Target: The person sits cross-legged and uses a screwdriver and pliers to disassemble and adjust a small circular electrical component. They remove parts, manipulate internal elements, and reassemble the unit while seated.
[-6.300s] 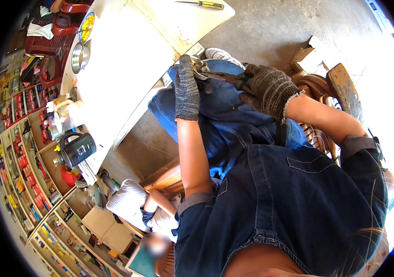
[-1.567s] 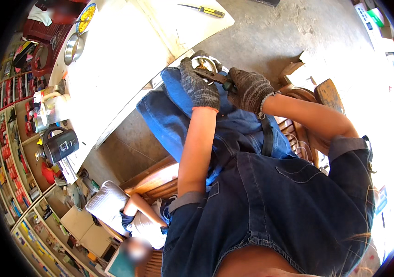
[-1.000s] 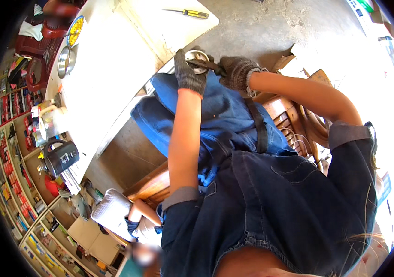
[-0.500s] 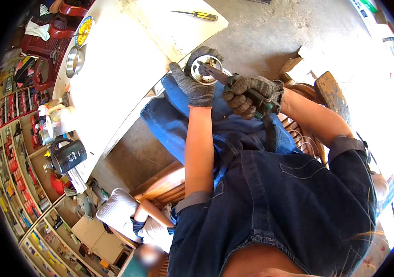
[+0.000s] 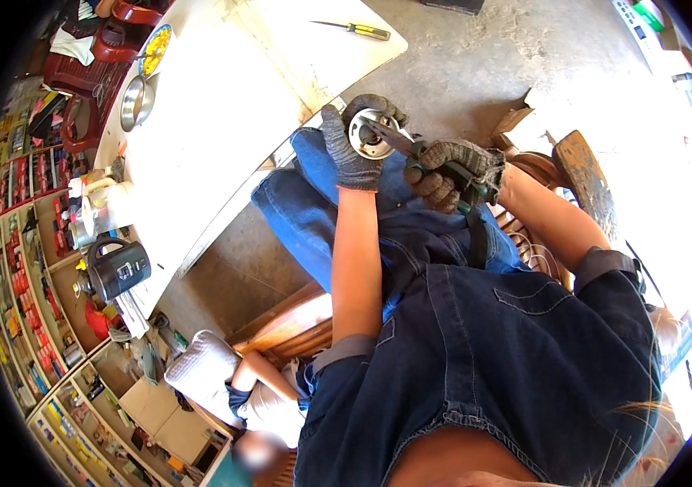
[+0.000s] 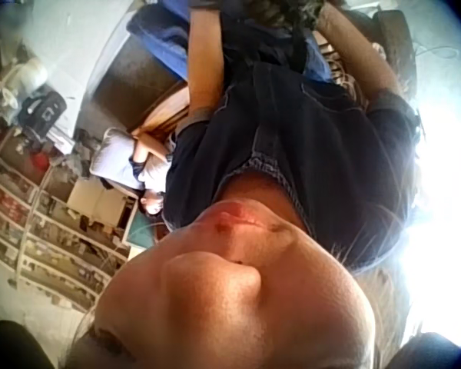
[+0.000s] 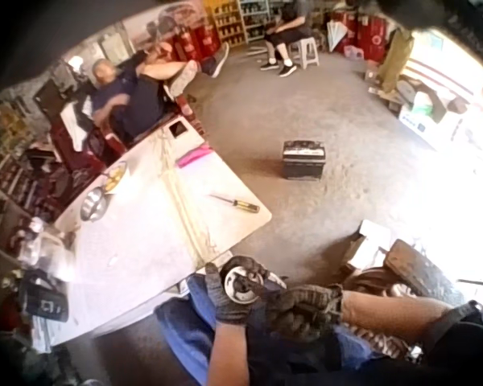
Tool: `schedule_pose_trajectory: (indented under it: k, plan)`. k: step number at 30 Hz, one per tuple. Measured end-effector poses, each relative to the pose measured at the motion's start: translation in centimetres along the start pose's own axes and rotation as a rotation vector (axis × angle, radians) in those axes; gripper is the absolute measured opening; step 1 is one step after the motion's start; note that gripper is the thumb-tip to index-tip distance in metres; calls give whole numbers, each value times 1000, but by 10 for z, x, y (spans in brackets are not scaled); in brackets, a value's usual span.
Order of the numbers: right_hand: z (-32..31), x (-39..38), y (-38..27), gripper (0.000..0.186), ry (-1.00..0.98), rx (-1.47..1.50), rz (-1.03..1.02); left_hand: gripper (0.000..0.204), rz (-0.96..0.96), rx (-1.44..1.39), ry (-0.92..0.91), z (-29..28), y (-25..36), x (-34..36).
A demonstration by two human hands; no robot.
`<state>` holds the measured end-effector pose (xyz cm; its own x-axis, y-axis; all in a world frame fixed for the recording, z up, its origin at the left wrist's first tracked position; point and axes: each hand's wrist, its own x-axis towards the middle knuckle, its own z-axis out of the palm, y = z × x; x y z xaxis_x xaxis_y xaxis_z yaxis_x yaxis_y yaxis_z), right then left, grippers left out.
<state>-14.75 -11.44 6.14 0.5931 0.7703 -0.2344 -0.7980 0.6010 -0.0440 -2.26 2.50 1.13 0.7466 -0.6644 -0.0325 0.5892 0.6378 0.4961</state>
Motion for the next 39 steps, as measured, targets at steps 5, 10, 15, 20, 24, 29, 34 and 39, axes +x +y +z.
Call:
schedule_pose_trajectory:
  k: [5,10,15,20,24,29,34,39]
  plan:
    - [-18,-2,-10,13,263,-342,-24,73,-84,91,161,3,-4,4]
    - [-19,13,-3,24,822,-1199,-215,69,-100,191,442,-6,-14,14]
    - [-18,32,-7,31,1098,-1703,-198,66,-47,138,664,-8,-14,22]
    - [-8,35,-9,29,1203,-1783,-148,68,-32,105,697,-12,-15,31]
    - [3,38,-7,32,1357,-1861,-111,70,-56,111,736,-16,-15,32]
    - [-4,30,-21,36,1369,-2052,-27,68,-28,76,827,-14,-25,40]
    - [2,34,-26,29,1362,-2232,-173,70,-12,144,905,-50,-29,59]
    - [-6,25,-55,15,1296,-2662,-306,69,-228,126,863,-9,-23,47]
